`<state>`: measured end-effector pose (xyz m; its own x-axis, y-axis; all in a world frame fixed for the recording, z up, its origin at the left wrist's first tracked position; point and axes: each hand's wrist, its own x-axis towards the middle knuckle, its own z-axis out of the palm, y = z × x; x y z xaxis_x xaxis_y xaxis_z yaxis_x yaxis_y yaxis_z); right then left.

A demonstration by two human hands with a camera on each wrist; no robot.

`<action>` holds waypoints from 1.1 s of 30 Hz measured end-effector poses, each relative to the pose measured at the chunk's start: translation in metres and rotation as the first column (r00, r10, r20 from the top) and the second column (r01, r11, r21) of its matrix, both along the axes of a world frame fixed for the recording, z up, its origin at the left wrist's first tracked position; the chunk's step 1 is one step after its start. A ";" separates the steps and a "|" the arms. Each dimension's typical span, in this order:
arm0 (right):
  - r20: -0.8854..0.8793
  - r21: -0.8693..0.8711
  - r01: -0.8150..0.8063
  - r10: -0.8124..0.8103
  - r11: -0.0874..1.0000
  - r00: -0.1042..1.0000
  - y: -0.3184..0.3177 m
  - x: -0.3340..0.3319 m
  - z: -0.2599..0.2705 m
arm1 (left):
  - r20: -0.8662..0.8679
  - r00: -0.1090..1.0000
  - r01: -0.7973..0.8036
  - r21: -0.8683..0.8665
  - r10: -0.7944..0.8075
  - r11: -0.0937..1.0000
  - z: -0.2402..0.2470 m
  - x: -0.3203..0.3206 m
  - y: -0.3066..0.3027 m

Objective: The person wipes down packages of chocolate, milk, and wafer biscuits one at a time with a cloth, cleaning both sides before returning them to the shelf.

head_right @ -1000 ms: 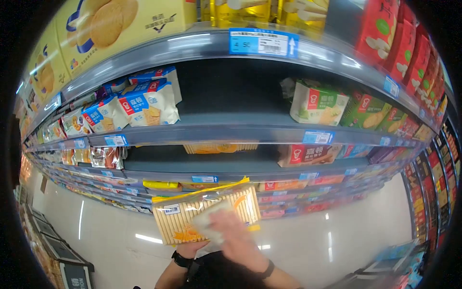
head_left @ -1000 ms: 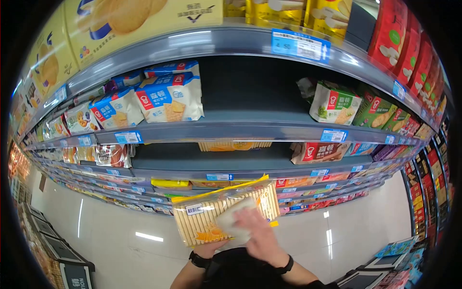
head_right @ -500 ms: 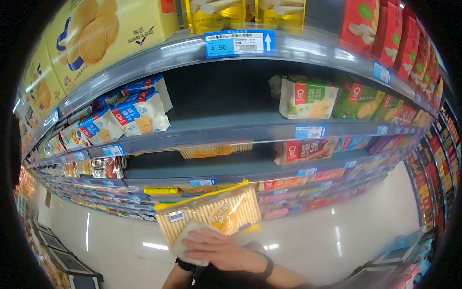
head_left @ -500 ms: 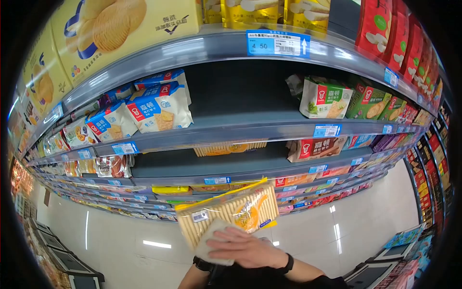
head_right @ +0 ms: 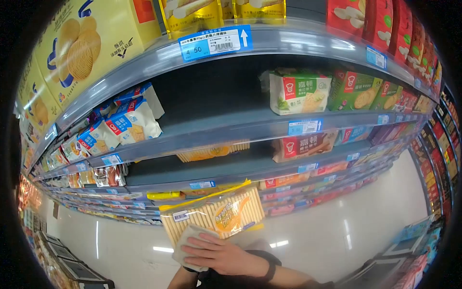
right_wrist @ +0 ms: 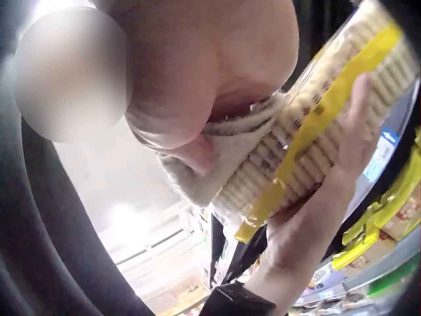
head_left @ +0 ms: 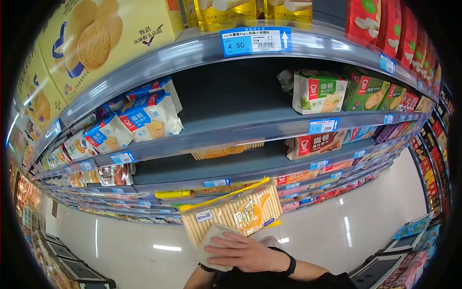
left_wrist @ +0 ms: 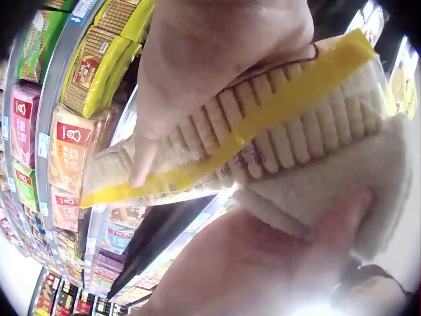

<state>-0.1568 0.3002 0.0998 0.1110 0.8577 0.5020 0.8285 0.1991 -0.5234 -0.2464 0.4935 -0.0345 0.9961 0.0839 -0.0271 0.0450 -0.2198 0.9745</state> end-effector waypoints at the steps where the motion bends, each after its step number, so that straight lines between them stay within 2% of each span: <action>1: 0.004 -0.011 0.056 -0.056 0.998 0.998 -0.006 0.006 -0.005 | -0.012 1.000 0.001 0.018 -0.001 1.000 0.002 -0.002 0.003; 3: -0.005 -0.037 0.210 -0.210 0.977 0.978 -0.020 0.019 -0.012 | -0.030 1.000 -0.003 0.046 0.005 0.999 0.005 -0.007 0.005; 4: 0.000 -0.039 0.201 -0.201 0.979 0.980 -0.029 0.026 -0.014 | -0.036 0.999 -0.008 0.058 0.011 0.998 0.005 -0.007 0.006; 6: -0.030 -0.142 0.518 -0.527 0.843 0.849 -0.044 0.041 -0.016 | -0.028 0.999 -0.031 0.069 0.033 0.997 0.000 -0.003 0.002; 7: -0.011 -0.132 0.500 -0.506 0.856 0.862 -0.048 0.047 -0.025 | 0.055 0.991 -0.115 -0.083 0.120 0.990 -0.011 0.005 -0.005; 8: -0.223 -0.108 0.572 -0.580 0.813 0.783 -0.051 0.050 -0.040 | 0.130 0.967 -0.184 -0.238 0.219 0.954 -0.027 0.012 -0.006; 9: -0.430 -0.112 0.638 -0.616 0.762 0.660 -0.050 0.056 -0.048 | -0.037 0.972 -0.218 -0.501 0.232 0.837 -0.058 0.010 0.004; 10: -0.419 -0.109 0.624 -0.605 0.774 0.677 -0.046 0.062 -0.048 | -0.027 0.968 -0.229 -0.508 0.251 0.830 -0.053 0.014 0.002; 12: -0.651 -0.069 0.664 -0.537 0.745 0.536 -0.037 0.062 -0.047 | -0.014 0.967 -0.230 -0.482 0.255 0.846 -0.054 -0.003 0.002; 13: -0.628 -0.056 0.649 -0.532 0.759 0.568 -0.028 0.061 -0.036 | -0.013 0.968 -0.228 -0.468 0.251 0.854 -0.051 -0.007 0.000; 15: -0.476 -0.004 0.545 -0.481 0.838 0.736 -0.007 0.048 -0.010 | -0.017 0.972 -0.220 -0.431 0.236 0.875 -0.031 0.009 -0.011; 17: -0.320 0.024 0.431 -0.402 0.902 0.858 0.016 0.031 0.018 | -0.023 0.976 -0.206 -0.389 0.214 0.898 -0.013 0.018 -0.016; 18: -0.321 0.021 0.437 -0.407 0.899 0.855 0.021 0.027 0.025 | -0.022 0.979 -0.197 -0.369 0.203 0.908 -0.012 0.014 -0.019; 20: -0.249 0.129 0.159 -0.123 0.979 0.961 0.026 0.023 0.033 | -0.016 0.982 -0.183 -0.331 0.188 0.926 0.006 0.023 -0.012; 21: -0.250 0.123 0.158 -0.124 0.980 0.960 0.027 0.022 0.029 | -0.016 0.983 -0.180 -0.314 0.184 0.932 0.010 0.022 -0.012; 23: -0.227 0.135 0.041 -0.010 0.990 0.974 0.025 0.018 0.010 | -0.020 0.984 -0.173 -0.287 0.175 0.942 0.016 0.013 -0.011; 24: -0.225 0.127 0.041 -0.011 0.991 0.974 0.022 0.018 -0.001 | -0.016 0.985 -0.168 -0.274 0.170 0.947 0.019 0.012 -0.006; 25: -0.176 0.072 0.152 -0.137 0.986 0.975 0.016 0.017 -0.014 | -0.016 0.986 -0.164 -0.259 0.165 0.952 0.030 0.022 -0.007; 26: -0.119 0.026 0.262 -0.257 0.965 0.959 0.011 0.019 -0.025 | -0.016 0.987 -0.161 -0.242 0.162 0.957 0.029 0.002 -0.004; 27: -0.119 0.022 0.258 -0.253 0.966 0.960 0.004 0.024 -0.033 | -0.015 0.987 -0.160 -0.224 0.161 0.961 0.026 0.001 -0.004; 29: -0.283 -0.057 0.489 -0.483 0.871 0.828 -0.012 0.038 -0.048 | -0.038 0.983 -0.185 -0.186 0.181 0.965 -0.004 -0.014 0.005; 30: -0.283 -0.057 0.486 -0.481 0.872 0.830 -0.019 0.045 -0.063 | -0.059 0.979 -0.200 -0.145 0.193 0.969 -0.028 -0.020 0.006; 31: -0.489 -0.039 0.537 -0.485 0.843 0.725 -0.026 0.054 -0.079 | 0.052 0.965 -0.178 -0.592 0.258 0.786 -0.061 -0.020 0.005; 32: -0.671 -0.036 0.589 -0.456 0.807 0.584 -0.028 0.057 -0.084 | 0.053 0.965 -0.177 -0.592 0.257 0.786 -0.044 -0.015 0.003; 33: -0.671 -0.035 0.590 -0.457 0.806 0.584 -0.029 0.058 -0.085 | 0.039 0.972 -0.147 -0.672 0.233 0.726 -0.028 -0.001 -0.002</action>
<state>-0.0989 0.2716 0.0146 0.8508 0.4526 0.2670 0.3098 -0.0217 -0.9506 -0.2477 0.4918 -0.0628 0.9606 0.2754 -0.0376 -0.1042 0.4820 0.8699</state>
